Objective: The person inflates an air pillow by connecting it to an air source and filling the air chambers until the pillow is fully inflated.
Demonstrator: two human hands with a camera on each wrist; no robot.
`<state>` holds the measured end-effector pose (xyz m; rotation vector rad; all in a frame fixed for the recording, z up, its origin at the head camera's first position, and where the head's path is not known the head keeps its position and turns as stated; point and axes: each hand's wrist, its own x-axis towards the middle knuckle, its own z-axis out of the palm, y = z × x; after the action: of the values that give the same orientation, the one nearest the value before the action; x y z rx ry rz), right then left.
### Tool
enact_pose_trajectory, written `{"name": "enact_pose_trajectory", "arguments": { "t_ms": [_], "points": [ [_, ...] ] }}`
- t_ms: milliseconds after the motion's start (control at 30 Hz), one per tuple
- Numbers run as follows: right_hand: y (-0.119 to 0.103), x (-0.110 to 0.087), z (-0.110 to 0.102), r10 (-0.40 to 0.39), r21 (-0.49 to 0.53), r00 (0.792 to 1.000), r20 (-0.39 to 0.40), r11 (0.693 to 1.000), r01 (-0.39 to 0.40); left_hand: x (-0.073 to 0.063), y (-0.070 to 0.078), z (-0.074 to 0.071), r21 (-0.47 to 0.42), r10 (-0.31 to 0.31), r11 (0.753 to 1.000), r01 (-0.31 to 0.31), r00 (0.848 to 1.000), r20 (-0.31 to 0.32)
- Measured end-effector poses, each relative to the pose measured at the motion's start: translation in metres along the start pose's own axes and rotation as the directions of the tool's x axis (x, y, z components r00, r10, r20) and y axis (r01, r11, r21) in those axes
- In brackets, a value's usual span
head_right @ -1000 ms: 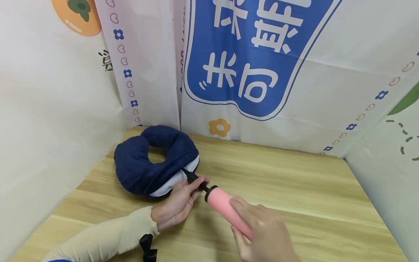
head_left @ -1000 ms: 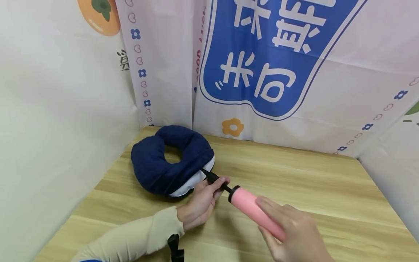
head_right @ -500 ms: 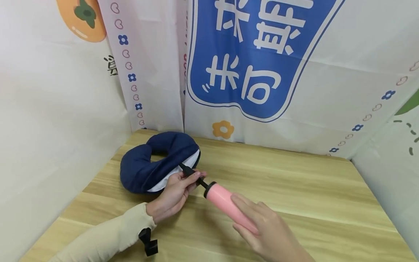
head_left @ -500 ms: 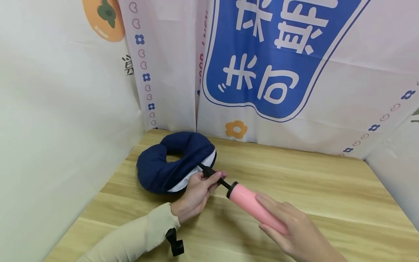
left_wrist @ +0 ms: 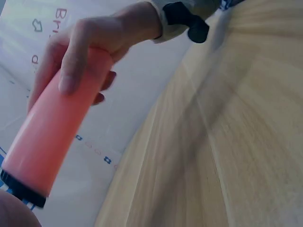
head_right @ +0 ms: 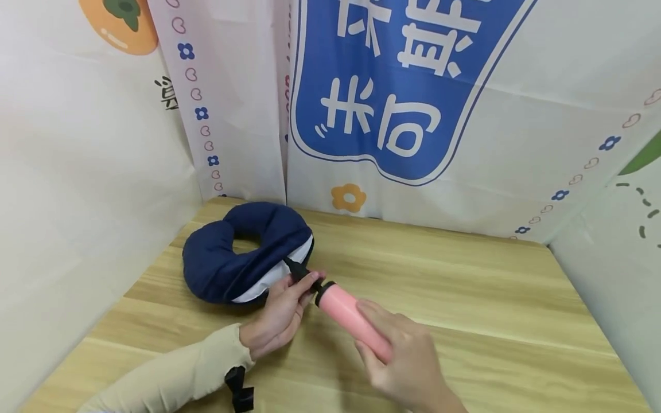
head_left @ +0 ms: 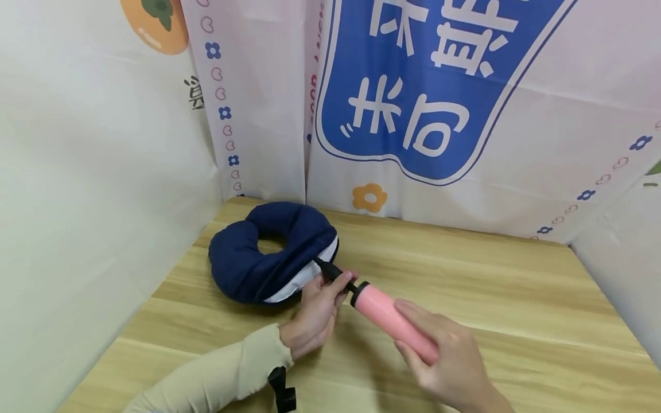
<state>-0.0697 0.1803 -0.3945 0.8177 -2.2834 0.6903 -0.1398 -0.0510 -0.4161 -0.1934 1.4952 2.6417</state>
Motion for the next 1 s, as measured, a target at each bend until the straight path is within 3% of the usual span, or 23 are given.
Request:
{"name": "enact_pose_trajectory", "arguments": {
  "t_ms": [133,233,267,333,367,400,433,467,533,600,633,667,733,767,833,900,1000],
  "points": [
    [0.002,0.0,0.015,-0.001,0.041,1.0,0.007,0.999,0.001,-0.002,-0.003,-0.007,0.076,-0.021,0.997,0.018,0.999,0.042],
    [0.007,-0.002,0.009,0.01,0.037,0.999,0.049,0.999,-0.012,-0.001,0.004,-0.015,0.175,-0.095,0.982,0.073,0.988,0.122],
    [0.008,-0.002,0.006,0.013,0.034,0.998,0.061,0.999,-0.015,0.0,0.01,-0.02,0.23,-0.131,0.969,0.092,0.978,0.163],
    [0.011,-0.002,-0.001,0.015,0.04,0.996,0.089,0.999,-0.018,-0.001,0.027,-0.03,0.391,-0.202,0.915,0.095,0.949,0.242],
    [0.013,-0.002,-0.004,0.011,0.045,0.994,0.106,0.999,-0.016,-0.001,0.036,-0.035,0.483,-0.221,0.874,0.06,0.933,0.284],
    [0.016,-0.001,-0.008,0.004,0.048,0.993,0.116,0.999,-0.009,-0.002,0.045,-0.04,0.584,-0.219,0.811,-0.012,0.921,0.323],
    [0.018,-0.001,-0.012,0.0,0.043,0.991,0.132,0.999,-0.006,-0.003,0.054,-0.044,0.676,-0.195,0.728,-0.119,0.909,0.369],
    [0.021,0.0,-0.016,-0.005,0.038,0.988,0.152,0.999,-0.001,-0.004,0.063,-0.046,0.739,-0.151,0.628,-0.245,0.893,0.424],
    [0.026,0.002,-0.025,-0.005,0.018,0.981,0.192,1.0,0.002,-0.005,0.076,-0.047,0.786,-0.014,0.401,-0.471,0.854,0.519],
    [0.03,0.003,-0.032,0.001,-0.009,0.976,0.216,1.0,0.001,-0.005,0.089,-0.044,0.774,0.115,0.142,-0.617,0.787,0.607],
    [0.031,0.003,-0.034,0.008,-0.021,0.974,0.228,1.0,-0.003,-0.003,0.094,-0.043,0.754,0.151,0.04,-0.656,0.75,0.644],
    [0.032,0.003,-0.035,0.014,-0.027,0.971,0.239,1.0,-0.008,0.0,0.098,-0.043,0.733,0.167,-0.046,-0.679,0.718,0.676],
    [0.033,0.001,-0.036,0.037,-0.044,0.965,0.26,0.999,-0.027,0.007,0.104,-0.044,0.697,0.151,-0.188,-0.692,0.681,0.716],
    [0.034,0.0,-0.036,0.048,-0.052,0.962,0.27,0.998,-0.035,0.011,0.105,-0.046,0.679,0.123,-0.239,-0.694,0.672,0.73],
    [0.034,-0.002,-0.033,0.076,-0.068,0.953,0.294,0.996,-0.058,0.019,0.104,-0.051,0.654,0.068,-0.291,-0.698,0.667,0.742],
    [0.035,-0.005,-0.028,0.105,-0.087,0.942,0.318,0.993,-0.082,0.026,0.101,-0.056,0.649,0.035,-0.288,-0.705,0.669,0.742],
    [0.038,-0.008,-0.019,0.13,-0.105,0.923,0.362,0.99,-0.098,0.029,0.098,-0.063,0.666,0.036,-0.243,-0.705,0.68,0.733]
  ]
}}
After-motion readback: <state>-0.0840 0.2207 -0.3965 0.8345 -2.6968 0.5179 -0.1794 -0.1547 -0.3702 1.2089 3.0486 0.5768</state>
